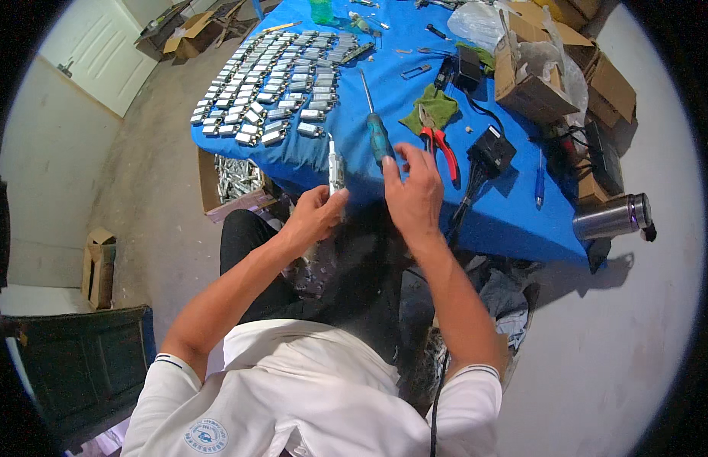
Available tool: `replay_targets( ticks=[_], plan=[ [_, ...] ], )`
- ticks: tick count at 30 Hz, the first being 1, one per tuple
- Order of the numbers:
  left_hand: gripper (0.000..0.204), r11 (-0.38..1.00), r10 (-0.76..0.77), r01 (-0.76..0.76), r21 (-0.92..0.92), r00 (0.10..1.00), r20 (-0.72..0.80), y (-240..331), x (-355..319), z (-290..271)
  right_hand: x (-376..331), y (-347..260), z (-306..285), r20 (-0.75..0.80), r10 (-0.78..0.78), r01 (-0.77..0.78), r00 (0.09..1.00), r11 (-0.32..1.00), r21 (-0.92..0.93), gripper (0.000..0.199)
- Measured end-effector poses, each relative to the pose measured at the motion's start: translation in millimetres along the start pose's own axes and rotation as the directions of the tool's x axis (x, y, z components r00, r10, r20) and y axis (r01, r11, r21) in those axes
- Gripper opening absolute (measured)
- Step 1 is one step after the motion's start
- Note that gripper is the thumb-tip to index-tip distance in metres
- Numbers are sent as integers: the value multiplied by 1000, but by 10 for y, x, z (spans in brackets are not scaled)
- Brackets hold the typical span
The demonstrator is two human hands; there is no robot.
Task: The person sits on the floor and uses pliers to manipulate a small cylindrical electronic component. They then use a screwdriver to work on the same component, which is held in their left hand. The workspace is a blue cloth on the floor, surrounded by many similar components and tools.
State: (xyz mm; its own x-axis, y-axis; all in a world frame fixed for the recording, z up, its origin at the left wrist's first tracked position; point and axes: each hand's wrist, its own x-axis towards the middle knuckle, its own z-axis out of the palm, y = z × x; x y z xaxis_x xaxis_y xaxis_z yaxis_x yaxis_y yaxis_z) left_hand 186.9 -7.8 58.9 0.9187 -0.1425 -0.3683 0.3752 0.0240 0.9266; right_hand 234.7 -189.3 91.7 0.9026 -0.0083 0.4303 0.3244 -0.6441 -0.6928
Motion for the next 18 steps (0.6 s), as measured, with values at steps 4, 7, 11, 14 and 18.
replay_targets(
  ticks=[4, 7, 11, 14, 18],
  plan=[
    [33, 995, -57, 61, 80, 997, -53, -64, 292, -38, 331, 236, 227, 147, -41, 75, 988, 969, -234, 37],
    [33, 971, -22, 41, 234, 996, -82, -105, 395, -112, 472, 209, 318, 244, 18, 43, 970, 969, -245, 42],
    [35, 928, -11, 52, 369, 993, -114, 6, 405, -136, 666, 365, 308, 397, 218, -145, 891, 968, -207, 40],
    [37, 939, 1, 42, 341, 992, -126, 141, 398, -154, 697, 381, 90, 518, 420, -575, 746, 798, 181, 36],
    [39, 932, 3, 41, 359, 993, -120, 264, 517, -169, 561, 409, -83, 538, 459, -701, 707, 557, 445, 31]
  ],
)
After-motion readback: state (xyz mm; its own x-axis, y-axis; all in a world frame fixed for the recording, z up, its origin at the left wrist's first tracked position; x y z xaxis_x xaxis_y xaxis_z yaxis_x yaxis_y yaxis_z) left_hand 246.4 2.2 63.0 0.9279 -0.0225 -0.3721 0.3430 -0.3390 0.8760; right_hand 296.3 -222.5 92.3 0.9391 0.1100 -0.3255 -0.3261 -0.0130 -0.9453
